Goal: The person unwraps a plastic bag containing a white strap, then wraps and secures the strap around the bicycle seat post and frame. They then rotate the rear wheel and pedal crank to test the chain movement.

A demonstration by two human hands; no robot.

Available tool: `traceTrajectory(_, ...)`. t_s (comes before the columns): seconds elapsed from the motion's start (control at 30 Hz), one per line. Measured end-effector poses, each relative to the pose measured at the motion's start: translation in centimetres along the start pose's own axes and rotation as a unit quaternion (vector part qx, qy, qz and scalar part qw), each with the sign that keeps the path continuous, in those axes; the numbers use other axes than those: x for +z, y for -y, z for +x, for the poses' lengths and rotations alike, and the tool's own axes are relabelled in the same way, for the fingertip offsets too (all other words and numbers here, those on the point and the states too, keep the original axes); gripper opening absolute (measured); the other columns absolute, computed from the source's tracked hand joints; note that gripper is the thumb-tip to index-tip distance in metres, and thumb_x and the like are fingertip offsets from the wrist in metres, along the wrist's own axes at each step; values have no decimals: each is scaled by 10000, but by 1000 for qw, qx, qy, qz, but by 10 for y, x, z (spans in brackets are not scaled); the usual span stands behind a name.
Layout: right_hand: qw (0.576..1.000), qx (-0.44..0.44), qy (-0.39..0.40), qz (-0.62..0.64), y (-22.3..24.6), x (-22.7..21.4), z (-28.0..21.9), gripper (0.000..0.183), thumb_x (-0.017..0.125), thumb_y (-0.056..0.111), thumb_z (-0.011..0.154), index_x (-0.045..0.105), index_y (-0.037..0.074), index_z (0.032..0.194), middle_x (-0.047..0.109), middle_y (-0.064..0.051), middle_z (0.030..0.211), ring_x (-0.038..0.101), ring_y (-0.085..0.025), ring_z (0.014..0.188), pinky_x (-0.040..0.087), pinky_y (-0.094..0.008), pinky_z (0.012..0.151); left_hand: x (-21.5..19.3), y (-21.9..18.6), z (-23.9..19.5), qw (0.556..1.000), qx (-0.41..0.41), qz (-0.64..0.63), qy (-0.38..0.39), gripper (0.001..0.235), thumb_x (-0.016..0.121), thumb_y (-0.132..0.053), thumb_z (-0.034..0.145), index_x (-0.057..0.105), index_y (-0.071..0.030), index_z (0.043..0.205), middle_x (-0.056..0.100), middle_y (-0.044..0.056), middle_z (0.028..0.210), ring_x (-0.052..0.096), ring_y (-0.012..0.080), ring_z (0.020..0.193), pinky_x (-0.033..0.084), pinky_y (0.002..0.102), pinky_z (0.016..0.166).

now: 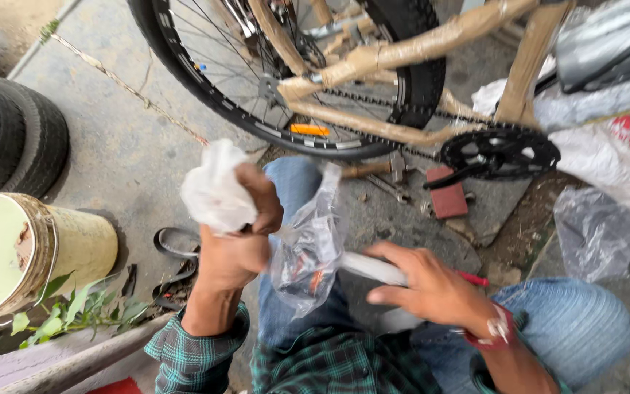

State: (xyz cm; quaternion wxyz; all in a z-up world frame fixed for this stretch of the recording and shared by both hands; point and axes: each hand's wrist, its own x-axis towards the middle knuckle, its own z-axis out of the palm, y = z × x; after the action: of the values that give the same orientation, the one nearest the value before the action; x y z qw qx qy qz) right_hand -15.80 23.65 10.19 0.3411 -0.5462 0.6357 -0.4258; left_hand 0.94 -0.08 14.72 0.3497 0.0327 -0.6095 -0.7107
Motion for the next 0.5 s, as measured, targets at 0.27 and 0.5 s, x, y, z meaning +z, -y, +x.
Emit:
traceTrajectory(0.27,956,275,-100,21,-22,-70,-49,297,679,214,940,757,86,1196,681,-67,712,579,-127,632,480,-314,587,-14,27,47,964,-121,-206,-118,537,489,-516,1111,576,-35,888,447,2,635,375,115,536,289,294,506)
traceTrajectory(0.5,951,52,-178,247,-49,-63,-56,186,721,145,991,773,-9,1082,774,-117,884,711,-182,789,601,-333,732,-15,52,37,957,91,260,92,628,248,-538,1197,566,-30,1009,588,55,861,551,154,753,463,286,677)
